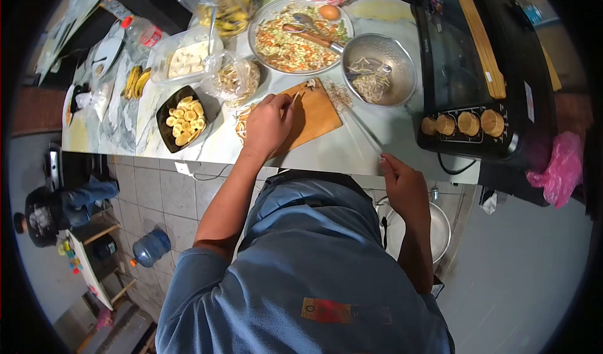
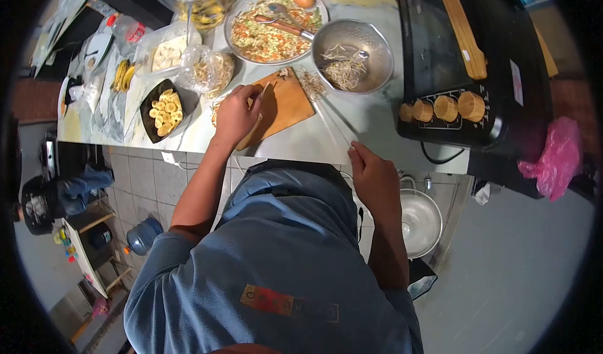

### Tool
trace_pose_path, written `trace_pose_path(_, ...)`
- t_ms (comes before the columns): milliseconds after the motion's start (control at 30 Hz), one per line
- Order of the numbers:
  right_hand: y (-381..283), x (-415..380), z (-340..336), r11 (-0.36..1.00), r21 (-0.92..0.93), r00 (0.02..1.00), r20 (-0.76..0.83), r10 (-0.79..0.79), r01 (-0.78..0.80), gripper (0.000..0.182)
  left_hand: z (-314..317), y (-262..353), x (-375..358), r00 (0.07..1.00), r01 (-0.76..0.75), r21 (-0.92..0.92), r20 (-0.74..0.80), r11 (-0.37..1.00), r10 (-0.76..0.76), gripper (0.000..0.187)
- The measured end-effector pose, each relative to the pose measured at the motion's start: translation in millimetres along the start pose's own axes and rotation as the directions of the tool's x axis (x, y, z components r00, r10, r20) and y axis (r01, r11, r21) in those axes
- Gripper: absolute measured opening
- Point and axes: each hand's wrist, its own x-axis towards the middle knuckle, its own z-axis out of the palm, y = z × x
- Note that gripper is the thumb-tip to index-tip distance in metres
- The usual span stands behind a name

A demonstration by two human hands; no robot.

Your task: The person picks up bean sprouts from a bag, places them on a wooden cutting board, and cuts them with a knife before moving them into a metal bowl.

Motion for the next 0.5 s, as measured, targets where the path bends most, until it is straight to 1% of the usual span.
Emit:
trace_pose_path(33, 5, -1, 3, 1.0, 0.008, 1.0, -0.012, -0.02, 0.02, 0.035, -1, 5, 6, 1.0, 0.01, -0.036, 0.013, 0.999, -0.009, 0.011)
trace_pose_path(67, 9, -3, 5, 0.999, 0.014, 0.999, -0.024, -0.038, 0.039, 0.035, -2, 10, 13, 0.999, 0.022, -0.022, 0.046, 1.0, -0.021, 0.011)
trace_pose_path(200, 12, -12, 5, 0.997, 0.075, 0.996, -0.089, -0.028, 0.035, 0.035, 8, 30, 43, 0.995, -0.086, -0.084, 0.039, 0.993, 0.089, 0.011)
trace_pose_path(267, 14, -16, 3, 0.992, 0.082, 0.995, -0.013, 0.098, -0.097, 0.034, 15, 41, 58, 0.988, -0.145, -0.102, 0.046, 0.984, 0.15, 0.012)
trace_pose_path(300, 18, -19, 3, 0.99, 0.091, 0.994, -0.023, 0.111, -0.109, 0.034, 20, 46, 65, 0.98, -0.187, -0.119, 0.045, 0.975, 0.193, 0.012)
trace_pose_path(433, 29, -28, 4, 0.984, 0.124, 0.991, -0.023, 0.134, -0.13, 0.034, 37, 69, 87, 0.96, -0.253, -0.128, 0.089, 0.959, 0.266, 0.013)
trace_pose_path(467, 30, -29, 4, 0.982, 0.133, 0.99, -0.024, 0.139, -0.135, 0.034, 42, 69, 92, 0.941, -0.311, -0.076, 0.113, 0.947, 0.318, 0.02)
trace_pose_path(500, 32, -30, 4, 0.98, 0.141, 0.989, -0.029, 0.147, -0.141, 0.034, 47, 68, 95, 0.937, -0.32, -0.078, 0.119, 0.944, 0.328, 0.02)
